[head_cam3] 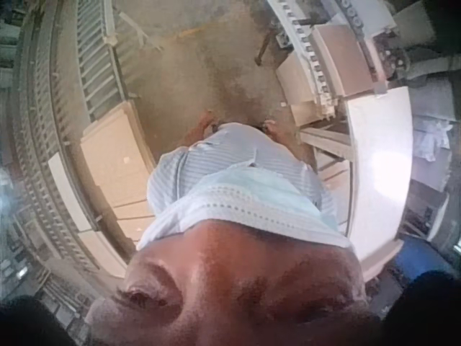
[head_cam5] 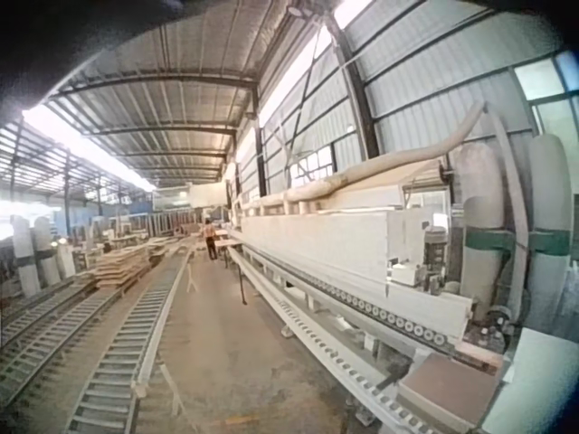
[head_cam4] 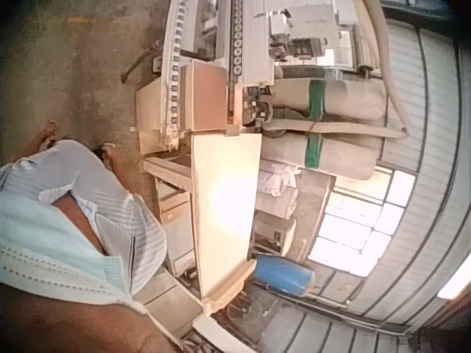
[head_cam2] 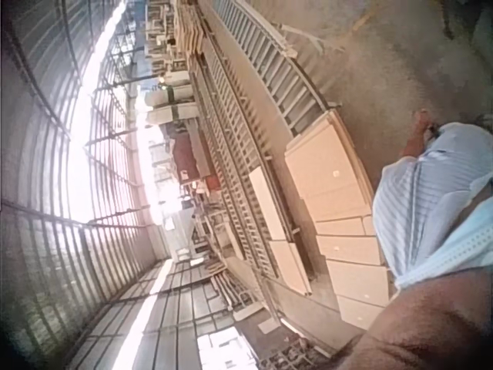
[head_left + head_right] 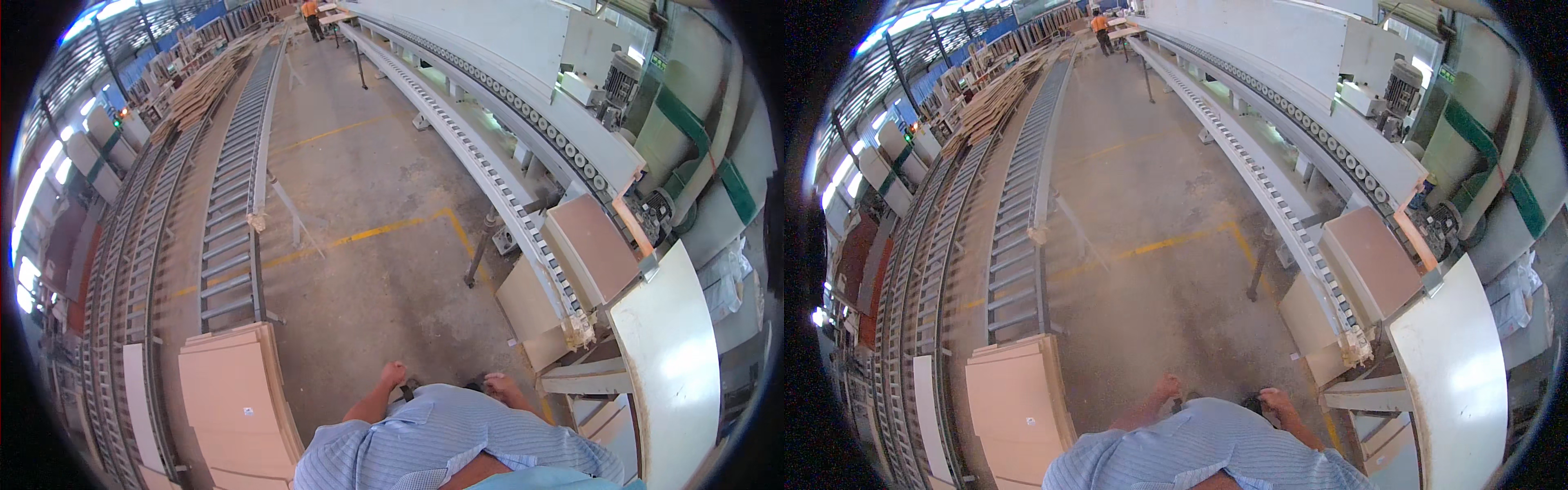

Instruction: The person takes wooden boards from a machine conveyor by hand and stacks them onto a pile on the floor.

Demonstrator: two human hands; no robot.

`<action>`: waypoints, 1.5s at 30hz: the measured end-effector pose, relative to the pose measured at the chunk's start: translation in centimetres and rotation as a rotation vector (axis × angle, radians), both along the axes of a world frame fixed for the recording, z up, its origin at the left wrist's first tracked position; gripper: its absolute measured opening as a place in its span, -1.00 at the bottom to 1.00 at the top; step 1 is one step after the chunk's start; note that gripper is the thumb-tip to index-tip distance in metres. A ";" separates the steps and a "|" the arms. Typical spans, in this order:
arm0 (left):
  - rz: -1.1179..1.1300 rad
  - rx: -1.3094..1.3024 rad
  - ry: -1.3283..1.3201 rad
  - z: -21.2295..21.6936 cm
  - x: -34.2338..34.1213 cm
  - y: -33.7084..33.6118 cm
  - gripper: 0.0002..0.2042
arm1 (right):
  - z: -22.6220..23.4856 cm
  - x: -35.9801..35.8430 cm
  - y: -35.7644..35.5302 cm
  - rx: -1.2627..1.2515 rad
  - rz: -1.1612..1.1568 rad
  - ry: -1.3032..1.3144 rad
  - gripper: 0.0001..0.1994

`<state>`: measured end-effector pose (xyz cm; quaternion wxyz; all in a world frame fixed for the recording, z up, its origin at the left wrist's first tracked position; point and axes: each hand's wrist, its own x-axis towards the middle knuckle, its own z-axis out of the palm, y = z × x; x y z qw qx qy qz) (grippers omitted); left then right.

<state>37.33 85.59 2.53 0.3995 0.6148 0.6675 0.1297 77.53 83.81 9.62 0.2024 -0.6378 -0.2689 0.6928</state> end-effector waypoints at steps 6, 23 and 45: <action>0.101 -0.054 -0.030 -0.3 -0.9 -0.2 -0.76 | 7.1 -3.5 3.0 0.021 0.071 0.057 -0.83; 0.337 -0.208 -0.134 1.5 0.6 0.2 -0.80 | 3.9 -1.0 4.1 0.053 -0.066 -0.092 -0.90; 0.165 -0.161 -0.115 -0.5 0.9 1.2 -0.73 | 5.1 -2.1 4.5 0.078 -0.084 -0.167 -0.88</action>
